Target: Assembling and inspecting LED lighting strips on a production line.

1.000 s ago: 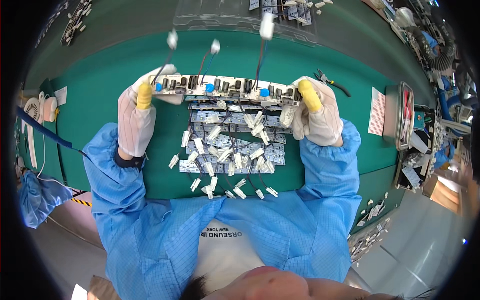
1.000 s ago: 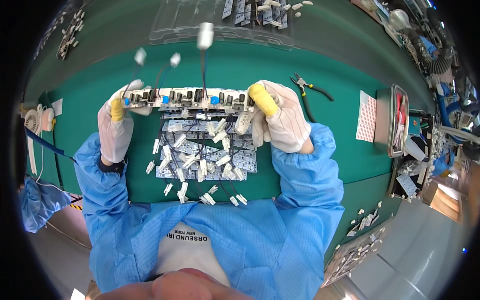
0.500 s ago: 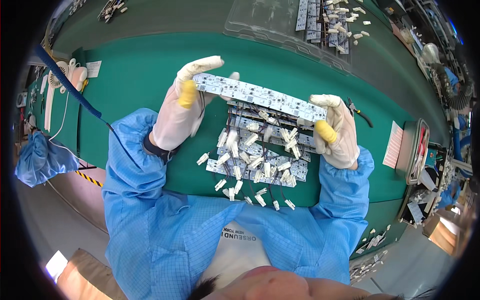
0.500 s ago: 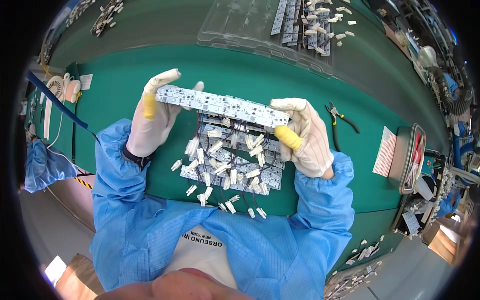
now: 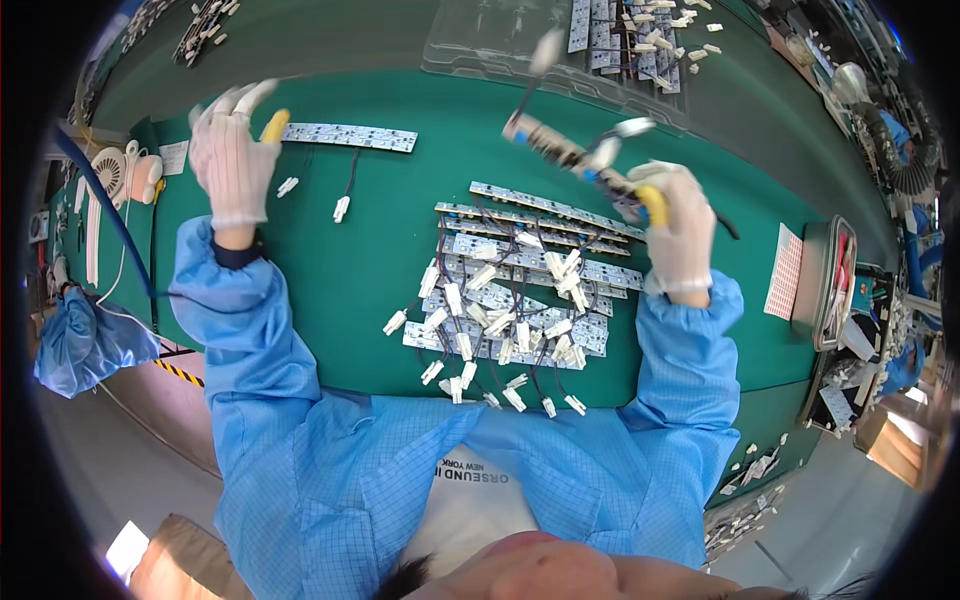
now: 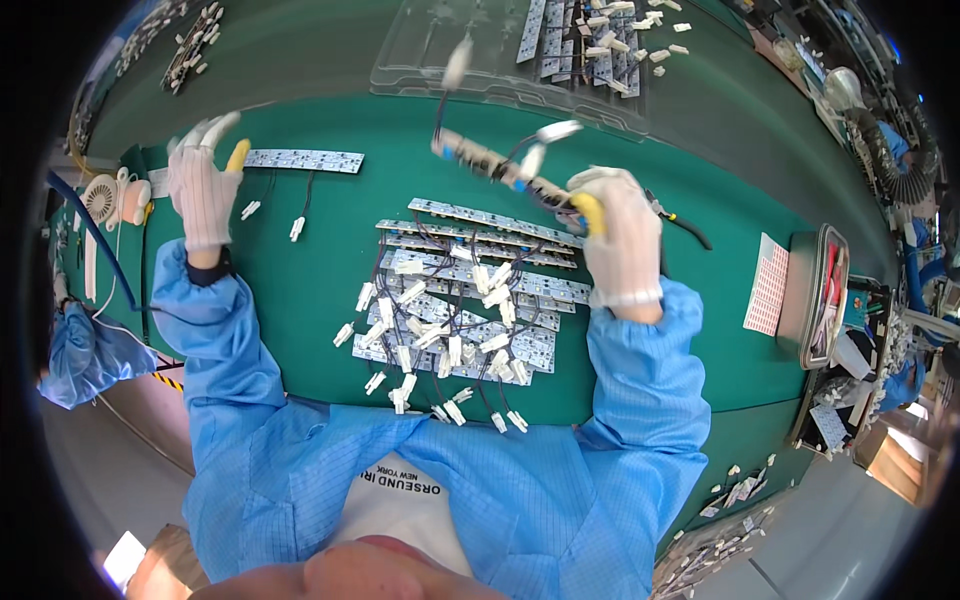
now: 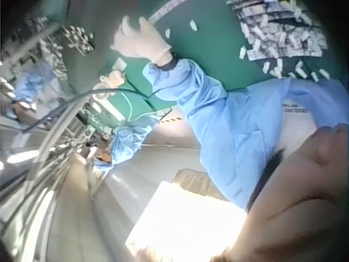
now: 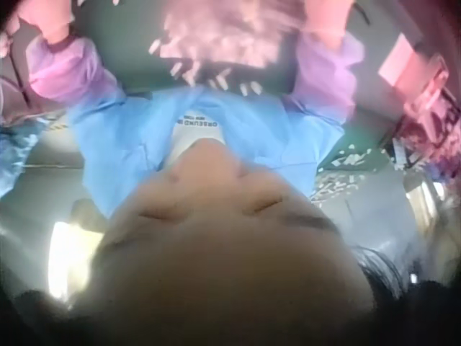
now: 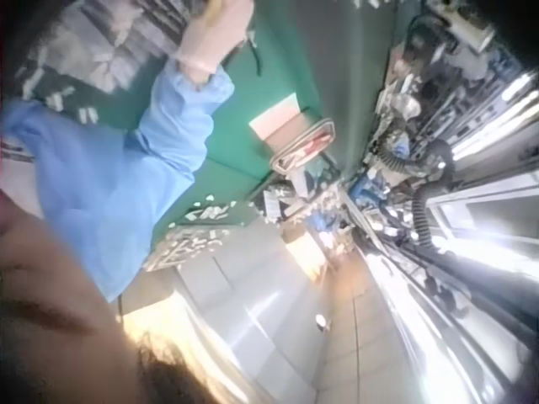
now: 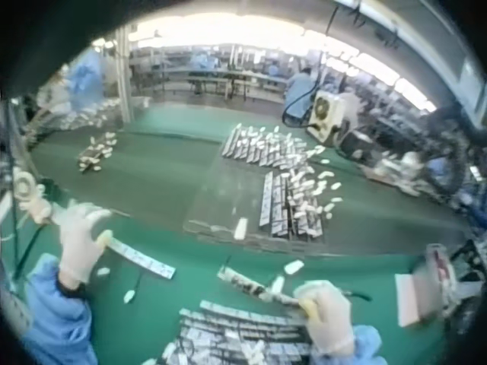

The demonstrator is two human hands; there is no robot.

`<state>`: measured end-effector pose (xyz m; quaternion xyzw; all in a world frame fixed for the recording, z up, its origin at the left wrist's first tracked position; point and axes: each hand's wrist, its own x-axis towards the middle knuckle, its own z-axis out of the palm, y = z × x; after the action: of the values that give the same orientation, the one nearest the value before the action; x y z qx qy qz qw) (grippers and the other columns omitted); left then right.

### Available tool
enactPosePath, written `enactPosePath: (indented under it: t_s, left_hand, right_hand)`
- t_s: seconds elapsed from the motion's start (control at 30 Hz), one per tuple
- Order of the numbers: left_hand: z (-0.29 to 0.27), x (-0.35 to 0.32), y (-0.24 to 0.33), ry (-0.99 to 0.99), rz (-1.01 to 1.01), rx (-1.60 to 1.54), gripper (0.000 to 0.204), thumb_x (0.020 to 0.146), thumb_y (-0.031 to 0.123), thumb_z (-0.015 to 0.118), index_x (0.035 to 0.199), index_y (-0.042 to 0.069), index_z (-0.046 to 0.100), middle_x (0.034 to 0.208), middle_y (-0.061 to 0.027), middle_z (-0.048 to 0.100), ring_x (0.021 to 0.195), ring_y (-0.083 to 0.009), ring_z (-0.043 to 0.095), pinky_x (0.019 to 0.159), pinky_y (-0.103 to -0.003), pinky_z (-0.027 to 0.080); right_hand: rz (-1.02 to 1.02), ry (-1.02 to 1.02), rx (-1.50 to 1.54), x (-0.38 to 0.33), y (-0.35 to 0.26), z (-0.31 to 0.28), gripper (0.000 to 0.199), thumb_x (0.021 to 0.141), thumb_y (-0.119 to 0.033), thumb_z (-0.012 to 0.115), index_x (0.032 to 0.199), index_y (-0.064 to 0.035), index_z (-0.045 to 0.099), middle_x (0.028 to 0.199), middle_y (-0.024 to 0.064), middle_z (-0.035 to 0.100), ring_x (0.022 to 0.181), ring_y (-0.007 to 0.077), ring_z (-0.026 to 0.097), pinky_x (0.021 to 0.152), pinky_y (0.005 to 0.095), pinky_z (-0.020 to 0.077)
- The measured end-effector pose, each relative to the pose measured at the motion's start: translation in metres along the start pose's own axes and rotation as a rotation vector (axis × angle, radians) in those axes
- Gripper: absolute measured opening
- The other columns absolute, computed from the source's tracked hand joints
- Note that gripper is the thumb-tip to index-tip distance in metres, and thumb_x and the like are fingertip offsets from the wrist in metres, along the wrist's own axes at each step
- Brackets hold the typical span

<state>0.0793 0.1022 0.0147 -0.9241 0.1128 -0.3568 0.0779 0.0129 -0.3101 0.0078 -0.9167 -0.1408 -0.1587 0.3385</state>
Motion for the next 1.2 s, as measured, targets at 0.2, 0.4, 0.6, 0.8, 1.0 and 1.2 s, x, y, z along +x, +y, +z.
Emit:
enactPosePath:
  t_s: [0.2, 0.4, 0.6, 0.8, 1.0, 1.2]
  left_hand:
    - [-0.065, -0.021, 0.118, -0.833, -0.596, -2.552, 0.09, 0.08, 0.073, 0.032, 0.132, 0.0, 0.037, 0.1, -0.0145, 0.062, 0.083, -0.0253, 0.062, 0.08, -0.034, 0.047]
    - [-0.071, -0.02, 0.114, -0.833, -0.479, -2.152, 0.041, 0.092, 0.026, 0.053, 0.119, -0.004, 0.048, 0.093, -0.009, 0.062, 0.087, -0.0131, 0.06, 0.08, -0.026, 0.047]
    - [-0.072, -0.019, 0.102, -0.804, -0.484, -1.931, 0.047, 0.087, 0.023, 0.062, 0.121, -0.005, 0.046, 0.097, -0.0115, 0.062, 0.089, -0.0149, 0.06, 0.081, -0.027, 0.047]
    - [-0.059, -0.027, 0.106, -0.347, -0.35, -2.053, 0.051, 0.077, 0.014, 0.072, 0.12, -0.002, 0.052, 0.103, -0.0101, 0.063, 0.09, -0.0152, 0.061, 0.08, -0.025, 0.05]
    - [-0.053, -0.034, 0.102, -0.417, -0.361, -2.045, 0.047, 0.074, 0.018, 0.072, 0.114, -0.001, 0.057, 0.1, -0.0088, 0.064, 0.089, -0.0156, 0.062, 0.08, -0.026, 0.05]
    - [-0.057, -0.03, 0.098, -0.391, -0.285, -1.866, 0.051, 0.071, 0.028, 0.072, 0.112, -0.001, 0.059, 0.098, -0.0098, 0.063, 0.088, -0.0151, 0.062, 0.079, -0.026, 0.051]
  right_hand:
    - [-0.374, 0.097, -0.126, -0.011, -0.055, -0.013, 0.021, 0.071, -0.01, 0.069, 0.089, 0.0, 0.064, 0.088, 0.0144, 0.065, 0.082, 0.0273, 0.063, 0.078, 0.0372, 0.0504]
    - [-0.42, 0.091, -0.055, 0.006, -0.043, -0.004, 0.058, 0.077, -0.043, 0.066, 0.116, -0.001, 0.054, 0.108, 0.0153, 0.057, 0.099, 0.0288, 0.056, 0.087, 0.0372, 0.0447]
    - [0.599, -0.314, 0.829, -0.006, -0.047, -0.021, 0.058, 0.083, -0.036, 0.065, 0.124, -0.0002, 0.044, 0.084, 0.0098, 0.061, 0.061, 0.0108, 0.058, 0.05, 0.0181, 0.0453]
    - [0.445, -0.163, 1.063, -0.009, -0.031, -0.023, 0.04, 0.086, -0.023, 0.063, 0.113, 0.0028, 0.047, 0.074, 0.0087, 0.061, 0.052, 0.008, 0.053, 0.042, 0.0151, 0.0377]
    - [0.447, -0.207, 1.152, -0.008, -0.035, -0.023, 0.042, 0.086, -0.022, 0.063, 0.114, 0.0049, 0.046, 0.078, 0.0117, 0.061, 0.052, 0.0118, 0.056, 0.044, 0.0176, 0.0425]
    - [0.37, -0.062, 1.086, -0.013, -0.033, -0.021, 0.044, 0.087, -0.026, 0.061, 0.114, 0.0052, 0.047, 0.079, 0.0153, 0.061, 0.048, 0.0127, 0.055, 0.04, 0.0183, 0.0414]
